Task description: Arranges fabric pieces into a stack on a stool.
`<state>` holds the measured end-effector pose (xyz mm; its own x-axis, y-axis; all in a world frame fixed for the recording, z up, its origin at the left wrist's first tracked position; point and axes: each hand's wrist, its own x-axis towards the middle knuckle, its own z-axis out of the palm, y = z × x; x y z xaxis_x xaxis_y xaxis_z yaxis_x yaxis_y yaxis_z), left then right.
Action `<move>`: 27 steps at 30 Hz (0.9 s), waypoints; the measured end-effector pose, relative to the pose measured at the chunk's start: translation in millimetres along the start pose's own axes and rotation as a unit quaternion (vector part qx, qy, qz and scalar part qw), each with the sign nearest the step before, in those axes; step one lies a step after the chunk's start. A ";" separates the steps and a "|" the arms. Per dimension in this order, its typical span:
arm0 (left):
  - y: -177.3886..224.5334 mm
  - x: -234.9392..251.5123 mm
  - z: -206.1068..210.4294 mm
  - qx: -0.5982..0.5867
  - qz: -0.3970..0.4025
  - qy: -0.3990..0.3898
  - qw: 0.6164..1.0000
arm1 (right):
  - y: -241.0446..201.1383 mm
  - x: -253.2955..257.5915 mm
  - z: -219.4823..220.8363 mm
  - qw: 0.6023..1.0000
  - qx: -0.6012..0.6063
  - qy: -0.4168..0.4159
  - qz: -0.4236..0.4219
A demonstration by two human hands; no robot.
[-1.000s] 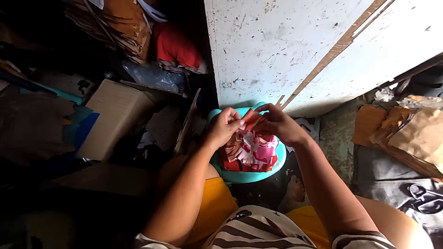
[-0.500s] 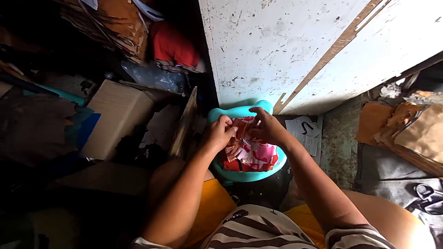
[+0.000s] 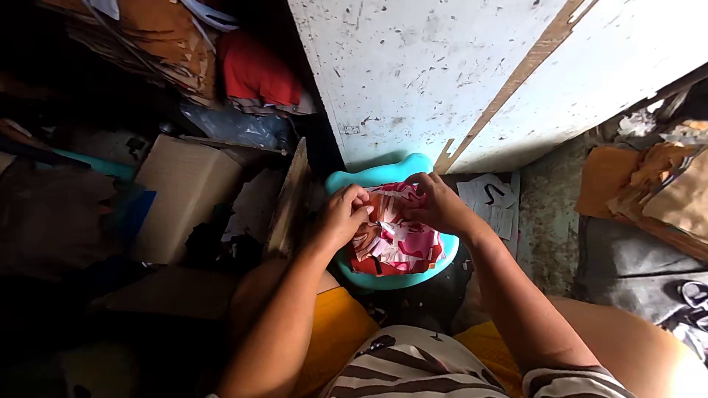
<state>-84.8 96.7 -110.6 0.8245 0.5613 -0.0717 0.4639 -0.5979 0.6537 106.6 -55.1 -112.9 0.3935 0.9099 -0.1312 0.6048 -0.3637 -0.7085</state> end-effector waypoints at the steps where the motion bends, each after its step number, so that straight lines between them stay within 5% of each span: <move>1: 1.0 0.8 0.5 0.002 -0.003 -0.024 1.000 | 4.9 -2.5 -1.2 1.000 -0.002 -0.010 0.002; 3: 2.2 -0.2 1.7 0.001 -0.002 -0.033 0.999 | 20.3 -8.9 -10.0 1.000 0.007 0.012 -0.017; 8: 14.2 -2.2 13.5 0.001 0.153 0.123 0.981 | 79.5 -23.3 -72.7 0.976 0.106 0.186 0.050; 11: 26.8 14.3 30.9 0.050 0.225 0.097 0.968 | 135.1 -22.2 -89.5 0.924 0.206 0.296 0.129; 15: 27.5 20.1 64.4 0.146 0.189 0.025 0.971 | 221.4 -3.9 -56.1 0.855 0.296 0.354 0.236; 17: 24.4 15.5 79.5 0.219 0.177 0.012 0.959 | 259.5 2.5 -18.9 0.867 0.281 0.297 0.284; 20: 25.5 12.9 90.7 0.259 0.183 0.026 0.948 | 299.4 0.3 53.7 0.907 0.206 0.101 0.353; 24: 25.8 16.7 89.9 0.263 0.179 0.016 0.948 | 293.9 -9.2 114.6 0.868 0.182 -0.170 0.430; 27: 25.0 16.1 88.5 0.269 0.179 0.010 0.946 | 292.5 5.5 123.6 0.867 0.131 -0.227 0.424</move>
<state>-31.2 40.1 -162.1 0.9563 0.2750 0.0998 0.2580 -0.9536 0.1552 200.1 -131.9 -406.6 0.2715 0.3437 -0.8990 0.0298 -0.9366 -0.3490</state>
